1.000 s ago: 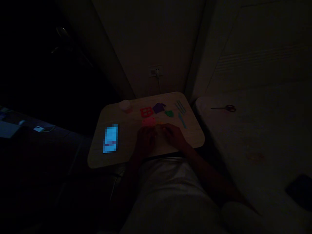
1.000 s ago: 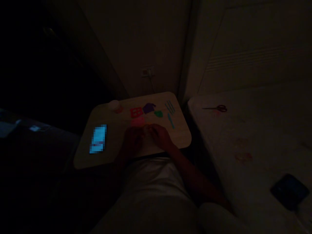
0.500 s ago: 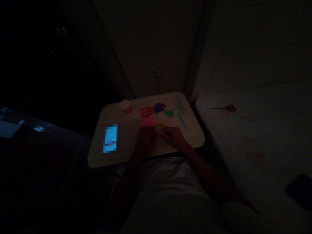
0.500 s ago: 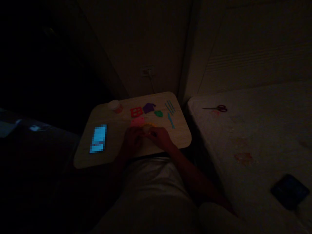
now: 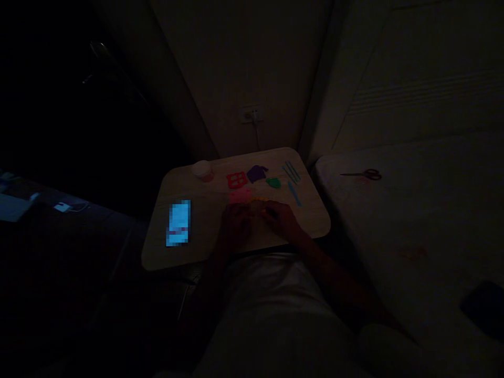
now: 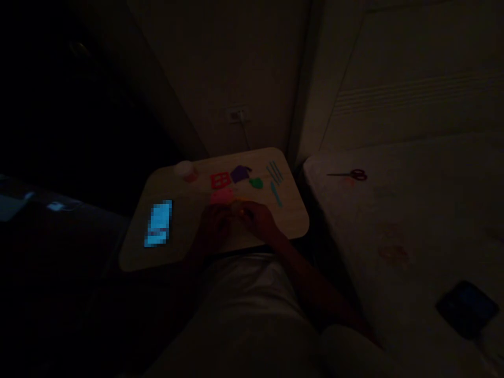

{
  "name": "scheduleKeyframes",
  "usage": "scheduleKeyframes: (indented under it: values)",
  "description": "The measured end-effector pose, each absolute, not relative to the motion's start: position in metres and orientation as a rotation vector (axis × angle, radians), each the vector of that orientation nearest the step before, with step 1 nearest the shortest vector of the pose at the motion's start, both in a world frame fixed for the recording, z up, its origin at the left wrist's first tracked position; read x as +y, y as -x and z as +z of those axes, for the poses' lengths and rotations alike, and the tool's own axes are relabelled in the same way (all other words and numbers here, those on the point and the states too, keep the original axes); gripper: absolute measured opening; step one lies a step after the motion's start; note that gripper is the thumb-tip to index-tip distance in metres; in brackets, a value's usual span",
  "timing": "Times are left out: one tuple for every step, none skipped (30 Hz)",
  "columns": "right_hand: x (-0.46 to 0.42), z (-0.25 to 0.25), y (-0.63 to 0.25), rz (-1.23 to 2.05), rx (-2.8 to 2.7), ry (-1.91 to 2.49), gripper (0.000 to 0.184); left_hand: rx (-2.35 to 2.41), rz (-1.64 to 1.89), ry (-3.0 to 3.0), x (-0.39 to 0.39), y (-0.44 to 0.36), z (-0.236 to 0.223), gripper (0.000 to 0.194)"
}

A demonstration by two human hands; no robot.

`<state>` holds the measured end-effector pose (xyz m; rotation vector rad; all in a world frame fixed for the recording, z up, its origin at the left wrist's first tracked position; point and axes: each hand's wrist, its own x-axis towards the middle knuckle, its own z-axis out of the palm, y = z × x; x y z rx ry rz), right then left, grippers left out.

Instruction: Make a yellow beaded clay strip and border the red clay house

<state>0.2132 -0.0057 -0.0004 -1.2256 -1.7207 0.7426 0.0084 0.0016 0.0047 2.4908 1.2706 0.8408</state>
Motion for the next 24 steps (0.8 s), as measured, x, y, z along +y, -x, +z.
scheduleKeyframes:
  values:
    - [-0.0057, -0.0008, -0.2132, 0.753, -1.725, 1.224, 0.019, 1.268, 0.84, -2.491, 0.0017, -0.0084, 0.0048, 0.02]
    - [-0.0057, -0.0011, -0.2133, 0.763, -1.728, 1.224, 0.019, 1.266, 0.84, -2.49, 0.0017, -0.0084, 0.0049, 0.02]
    - [-0.0058, -0.0012, -0.2134, 0.773, -1.729, 1.22, 0.019, 1.264, 0.841, -2.486, 0.0017, -0.0083, 0.005, 0.02]
    - [-0.006, -0.0009, -0.2135, 0.782, -1.731, 1.211, 0.019, 1.265, 0.844, -2.482, 0.0016, -0.0083, 0.0049, 0.021]
    - [-0.0063, -0.0004, -0.2136, 0.792, -1.73, 1.199, 0.02, 1.267, 0.851, -2.476, 0.0014, -0.0083, 0.0049, 0.021]
    - [-0.0067, 0.0003, -0.2138, 0.797, -1.726, 1.187, 0.022, 1.266, 0.861, -2.472, 0.0013, -0.0083, 0.0048, 0.021]
    - [-0.0071, 0.0012, -0.2139, 0.797, -1.724, 1.18, 0.023, 1.266, 0.87, -2.471, 0.0012, -0.0084, 0.0048, 0.02]
    - [-0.0075, 0.0021, -0.214, 0.798, -1.721, 1.178, 0.025, 1.262, 0.874, -2.474, 0.0012, -0.0085, 0.0048, 0.019]
    - [-0.0079, 0.0028, -0.2142, 0.8, -1.718, 1.181, 0.026, 1.257, 0.875, -2.479, 0.0012, -0.0085, 0.0048, 0.019]
    - [-0.0082, 0.0034, -0.2142, 0.804, -1.71, 1.188, 0.026, 1.254, 0.868, -2.486, 0.0013, -0.0086, 0.0049, 0.019]
    - [-0.0083, 0.0038, -0.2143, 0.809, -1.701, 1.198, 0.026, 1.255, 0.86, -2.491, 0.0014, -0.0086, 0.0049, 0.02]
    - [-0.0083, 0.0039, -0.2143, 0.817, -1.692, 1.211, 0.025, 1.26, 0.852, -2.493, 0.0016, -0.0085, 0.0048, 0.02]
    - [-0.0082, 0.0038, -0.2143, 0.826, -1.685, 1.226, 0.024, 1.269, 0.842, -2.49, 0.0017, -0.0084, 0.0047, 0.021]
    - [-0.008, 0.0035, -0.2142, 0.832, -1.686, 1.24, 0.023, 1.279, 0.835, -2.485, 0.0019, -0.0082, 0.0045, 0.021]
    - [-0.0077, 0.0032, -0.2142, 0.833, -1.694, 1.249, 0.022, 1.288, 0.831, -2.482, 0.0021, -0.008, 0.0043, 0.021]
    - [-0.0074, 0.003, -0.2143, 0.828, -1.706, 1.254, 0.022, 1.291, 0.828, -2.483, 0.0023, -0.0079, 0.0041, 0.02]
    - [-0.0072, 0.0028, -0.2143, 0.821, -1.719, 1.252, 0.022, 1.29, 0.825, -2.484, 0.0025, -0.0078, 0.004, 0.019]
    - [-0.0071, 0.0027, -0.2144, 0.816, -1.731, 1.245, 0.022, 1.282, 0.825, -2.488, 0.0026, -0.0077, 0.004, 0.018]
    - [-0.0071, 0.0027, -0.2144, 0.812, -1.742, 1.238, 0.022, 1.273, 0.83, -2.492, 0.0027, -0.0078, 0.0041, 0.018]
    - [-0.0071, 0.0027, -0.2144, 0.808, -1.748, 1.234, 0.022, 1.262, 0.839, -2.494, 0.0028, -0.0079, 0.0044, 0.018]
    - [-0.0071, 0.0026, -0.2143, 0.807, -1.749, 1.234, 0.022, 1.253, 0.847, -2.495, 0.0027, -0.0081, 0.0047, 0.018]
    - [-0.0071, 0.0025, -0.2141, 0.808, -1.749, 1.238, 0.021, 1.251, 0.854, -2.493, 0.0026, -0.0084, 0.005, 0.018]
    - [-0.007, 0.0022, -0.2139, 0.808, -1.745, 1.248, 0.02, 1.254, 0.857, -2.492, 0.0024, -0.0086, 0.0054, 0.018]
    - [-0.0069, 0.002, -0.2136, 0.806, -1.736, 1.261, 0.019, 1.261, 0.856, -2.488, 0.0022, -0.0089, 0.0058, 0.018]
